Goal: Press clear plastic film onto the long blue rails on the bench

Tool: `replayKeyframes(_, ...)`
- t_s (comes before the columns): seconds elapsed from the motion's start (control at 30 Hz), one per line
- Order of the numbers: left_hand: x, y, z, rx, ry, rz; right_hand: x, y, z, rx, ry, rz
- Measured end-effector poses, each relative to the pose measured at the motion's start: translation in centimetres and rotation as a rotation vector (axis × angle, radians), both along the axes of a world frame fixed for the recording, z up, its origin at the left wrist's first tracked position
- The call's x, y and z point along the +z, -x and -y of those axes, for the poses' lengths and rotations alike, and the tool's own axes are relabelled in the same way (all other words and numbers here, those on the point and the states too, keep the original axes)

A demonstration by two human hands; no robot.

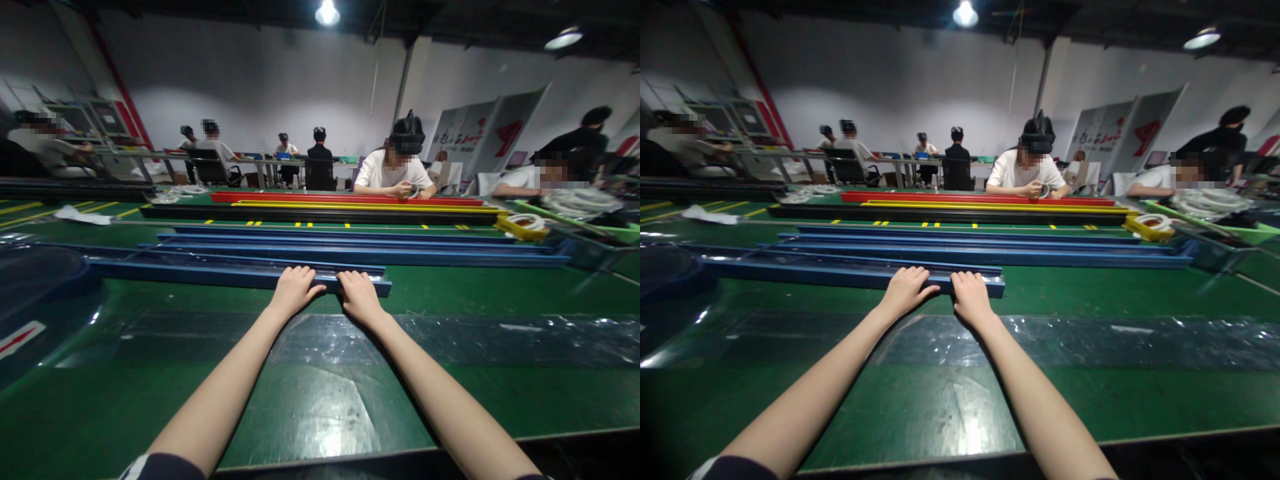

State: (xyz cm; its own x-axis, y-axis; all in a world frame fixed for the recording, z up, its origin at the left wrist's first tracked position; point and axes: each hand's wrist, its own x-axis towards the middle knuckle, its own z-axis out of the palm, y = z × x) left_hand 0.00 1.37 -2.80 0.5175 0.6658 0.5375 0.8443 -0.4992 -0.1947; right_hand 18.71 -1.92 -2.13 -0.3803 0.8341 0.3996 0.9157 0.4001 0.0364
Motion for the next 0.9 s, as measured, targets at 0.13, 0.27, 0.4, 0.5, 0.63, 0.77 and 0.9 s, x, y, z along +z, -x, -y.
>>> replayKeyframes(0.13, 0.00, 0.00, -0.02, 0.001, -0.002, -0.003, -0.04, -0.02, -0.03, 0.001, -0.010, 0.007)
replayKeyframes(0.27, -0.09, 0.01, -0.08, 0.002, -0.005, -0.005, -0.13, -0.07, -0.01, 0.005, -0.023, 0.016)
replayKeyframes(0.4, -0.15, 0.02, -0.09, 0.001, -0.010, -0.010, -0.15, -0.08, 0.06, 0.005, -0.032, 0.015)
replayKeyframes(0.5, -0.14, 0.02, -0.09, 0.003, -0.010, -0.010, -0.14, -0.06, 0.08, 0.008, -0.030, 0.012)
replayKeyframes(0.63, -0.15, 0.03, -0.11, 0.000, -0.009, -0.009, -0.15, -0.07, 0.04, 0.010, -0.031, 0.010)
replayKeyframes(0.77, -0.16, 0.02, -0.13, -0.005, -0.010, -0.005, -0.14, -0.10, 0.03, 0.010, -0.031, 0.007)
replayKeyframes(0.9, -0.14, 0.03, -0.13, -0.012, -0.013, -0.001, -0.13, -0.02, 0.08, 0.004, -0.039, 0.007)
